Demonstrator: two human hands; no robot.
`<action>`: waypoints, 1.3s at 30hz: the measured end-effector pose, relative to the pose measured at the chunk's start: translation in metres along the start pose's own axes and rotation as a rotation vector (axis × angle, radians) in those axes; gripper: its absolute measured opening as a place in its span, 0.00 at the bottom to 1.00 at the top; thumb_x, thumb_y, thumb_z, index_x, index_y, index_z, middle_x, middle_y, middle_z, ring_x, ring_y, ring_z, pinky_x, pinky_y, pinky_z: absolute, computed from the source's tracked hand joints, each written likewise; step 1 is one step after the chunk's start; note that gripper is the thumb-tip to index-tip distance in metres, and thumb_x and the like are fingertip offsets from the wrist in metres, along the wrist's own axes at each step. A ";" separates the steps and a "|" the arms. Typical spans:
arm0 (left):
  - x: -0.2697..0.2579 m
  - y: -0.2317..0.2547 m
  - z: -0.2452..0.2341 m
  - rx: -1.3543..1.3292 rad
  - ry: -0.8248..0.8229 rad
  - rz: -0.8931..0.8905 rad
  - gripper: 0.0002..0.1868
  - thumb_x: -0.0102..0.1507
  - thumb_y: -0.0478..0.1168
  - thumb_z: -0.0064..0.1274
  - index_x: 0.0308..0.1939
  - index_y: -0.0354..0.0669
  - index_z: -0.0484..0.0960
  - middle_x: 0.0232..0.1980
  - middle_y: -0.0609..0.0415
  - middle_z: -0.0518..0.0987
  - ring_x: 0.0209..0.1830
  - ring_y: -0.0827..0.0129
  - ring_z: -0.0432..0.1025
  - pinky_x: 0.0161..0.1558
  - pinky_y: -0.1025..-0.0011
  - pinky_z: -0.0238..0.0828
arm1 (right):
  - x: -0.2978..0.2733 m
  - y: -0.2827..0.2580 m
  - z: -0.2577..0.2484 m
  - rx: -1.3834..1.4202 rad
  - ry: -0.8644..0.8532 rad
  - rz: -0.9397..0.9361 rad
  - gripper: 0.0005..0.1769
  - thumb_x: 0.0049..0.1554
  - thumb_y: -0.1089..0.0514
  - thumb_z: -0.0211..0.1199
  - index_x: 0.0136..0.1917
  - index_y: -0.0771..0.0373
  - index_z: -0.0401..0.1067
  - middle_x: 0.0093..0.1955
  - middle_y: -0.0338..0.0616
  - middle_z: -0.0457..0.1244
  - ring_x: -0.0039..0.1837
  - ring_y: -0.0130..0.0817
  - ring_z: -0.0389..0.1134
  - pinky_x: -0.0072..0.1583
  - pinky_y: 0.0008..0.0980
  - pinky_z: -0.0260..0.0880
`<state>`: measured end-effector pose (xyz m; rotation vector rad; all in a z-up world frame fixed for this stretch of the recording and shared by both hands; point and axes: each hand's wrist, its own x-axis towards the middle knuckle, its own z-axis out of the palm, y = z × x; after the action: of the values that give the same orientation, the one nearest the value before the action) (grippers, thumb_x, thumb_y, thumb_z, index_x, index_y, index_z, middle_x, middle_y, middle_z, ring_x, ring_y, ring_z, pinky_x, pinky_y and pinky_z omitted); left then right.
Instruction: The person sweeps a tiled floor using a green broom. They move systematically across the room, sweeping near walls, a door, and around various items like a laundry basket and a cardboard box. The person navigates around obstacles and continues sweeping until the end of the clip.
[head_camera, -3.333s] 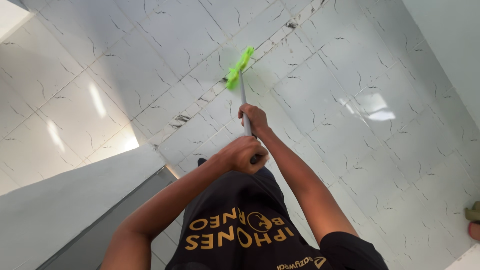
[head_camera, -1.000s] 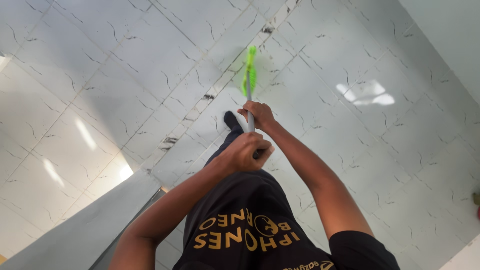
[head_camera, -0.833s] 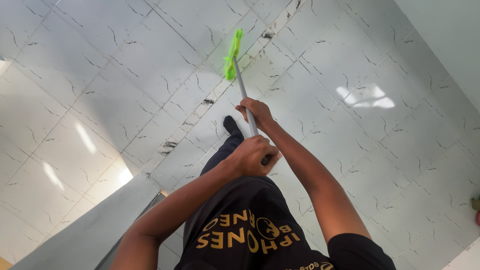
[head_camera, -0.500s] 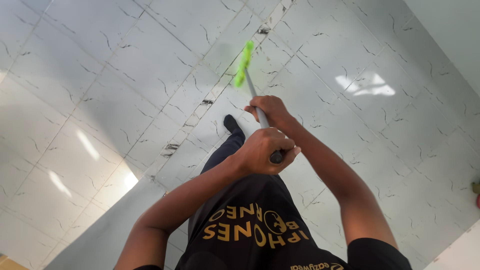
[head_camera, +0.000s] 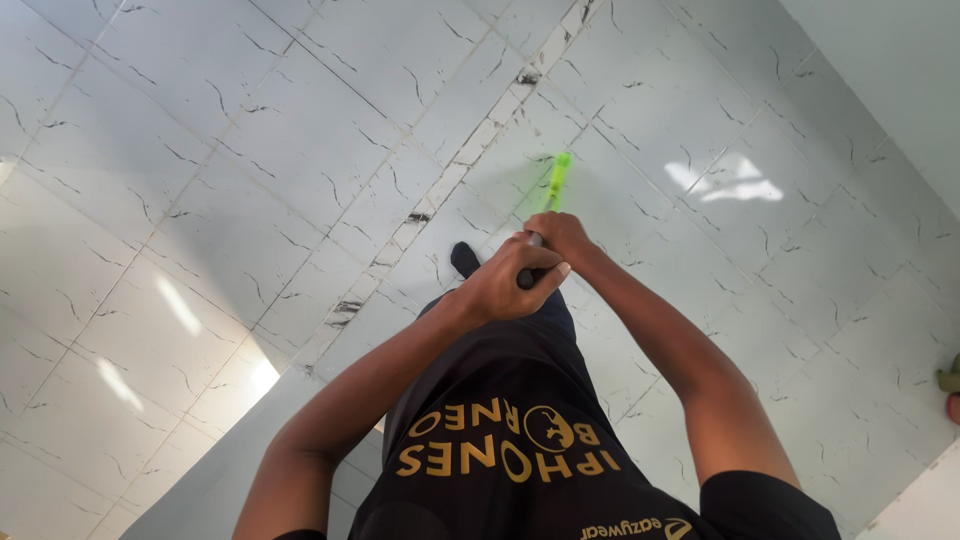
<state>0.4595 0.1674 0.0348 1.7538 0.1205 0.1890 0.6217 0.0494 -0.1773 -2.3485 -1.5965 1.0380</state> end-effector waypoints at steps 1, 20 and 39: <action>-0.002 -0.002 -0.002 -0.001 -0.043 -0.083 0.17 0.68 0.38 0.52 0.25 0.35 0.80 0.16 0.51 0.71 0.17 0.66 0.59 0.34 0.64 0.60 | 0.005 -0.007 0.002 0.012 -0.020 0.021 0.26 0.64 0.38 0.52 0.36 0.58 0.73 0.39 0.41 0.69 0.44 0.42 0.71 0.46 0.43 0.70; 0.013 0.020 -0.047 0.133 0.019 0.055 0.17 0.67 0.38 0.53 0.23 0.36 0.80 0.17 0.50 0.76 0.13 0.69 0.67 0.21 0.68 0.61 | 0.061 -0.088 -0.056 0.218 0.340 -0.161 0.21 0.60 0.42 0.66 0.45 0.63 0.76 0.39 0.49 0.69 0.44 0.48 0.72 0.46 0.43 0.71; 0.023 -0.039 -0.023 -0.131 0.057 -0.040 0.17 0.70 0.40 0.49 0.32 0.30 0.83 0.18 0.56 0.72 0.17 0.78 0.59 0.21 0.70 0.52 | 0.019 0.005 -0.043 -0.289 -0.249 0.166 0.09 0.54 0.52 0.62 0.42 0.59 0.76 0.43 0.46 0.71 0.48 0.45 0.73 0.46 0.43 0.73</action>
<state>0.4782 0.2011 0.0017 1.6151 0.1809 0.2127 0.6549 0.0757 -0.1558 -2.6682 -1.7662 1.2525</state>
